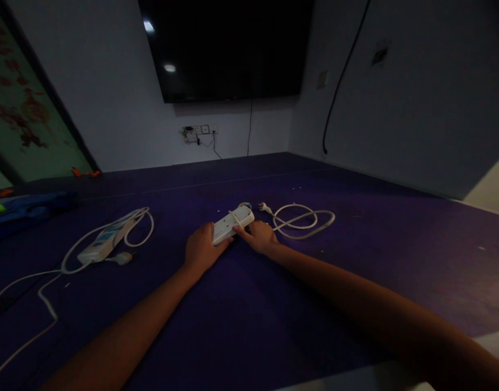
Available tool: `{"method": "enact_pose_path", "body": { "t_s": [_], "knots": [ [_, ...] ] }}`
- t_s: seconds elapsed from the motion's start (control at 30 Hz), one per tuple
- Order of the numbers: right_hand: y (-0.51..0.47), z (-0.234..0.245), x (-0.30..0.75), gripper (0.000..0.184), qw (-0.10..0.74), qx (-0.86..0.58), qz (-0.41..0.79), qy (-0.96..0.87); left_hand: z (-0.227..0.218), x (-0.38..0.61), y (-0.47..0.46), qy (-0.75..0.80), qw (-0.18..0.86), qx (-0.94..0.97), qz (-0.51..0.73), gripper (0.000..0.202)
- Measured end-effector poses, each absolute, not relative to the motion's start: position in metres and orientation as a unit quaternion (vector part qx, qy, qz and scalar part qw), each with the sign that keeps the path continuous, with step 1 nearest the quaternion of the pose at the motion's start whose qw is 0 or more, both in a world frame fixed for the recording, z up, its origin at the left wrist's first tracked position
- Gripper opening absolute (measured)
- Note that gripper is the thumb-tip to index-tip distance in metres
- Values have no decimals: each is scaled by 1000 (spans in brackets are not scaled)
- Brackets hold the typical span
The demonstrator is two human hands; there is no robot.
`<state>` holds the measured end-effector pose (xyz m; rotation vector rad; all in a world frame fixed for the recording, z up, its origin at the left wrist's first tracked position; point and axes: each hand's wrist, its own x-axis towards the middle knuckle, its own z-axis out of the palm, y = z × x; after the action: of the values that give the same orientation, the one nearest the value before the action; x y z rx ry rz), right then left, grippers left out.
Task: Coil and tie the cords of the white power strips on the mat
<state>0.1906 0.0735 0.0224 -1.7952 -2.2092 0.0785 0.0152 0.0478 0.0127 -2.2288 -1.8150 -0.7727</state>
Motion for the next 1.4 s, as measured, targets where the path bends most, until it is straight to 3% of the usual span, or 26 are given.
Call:
{"method": "enact_pose_path", "body": {
  "t_s": [1.4],
  "knots": [
    [73,23,192,73,133,-613,23,-779,13,15,47,-608,77,-749,-252,56]
  ]
}}
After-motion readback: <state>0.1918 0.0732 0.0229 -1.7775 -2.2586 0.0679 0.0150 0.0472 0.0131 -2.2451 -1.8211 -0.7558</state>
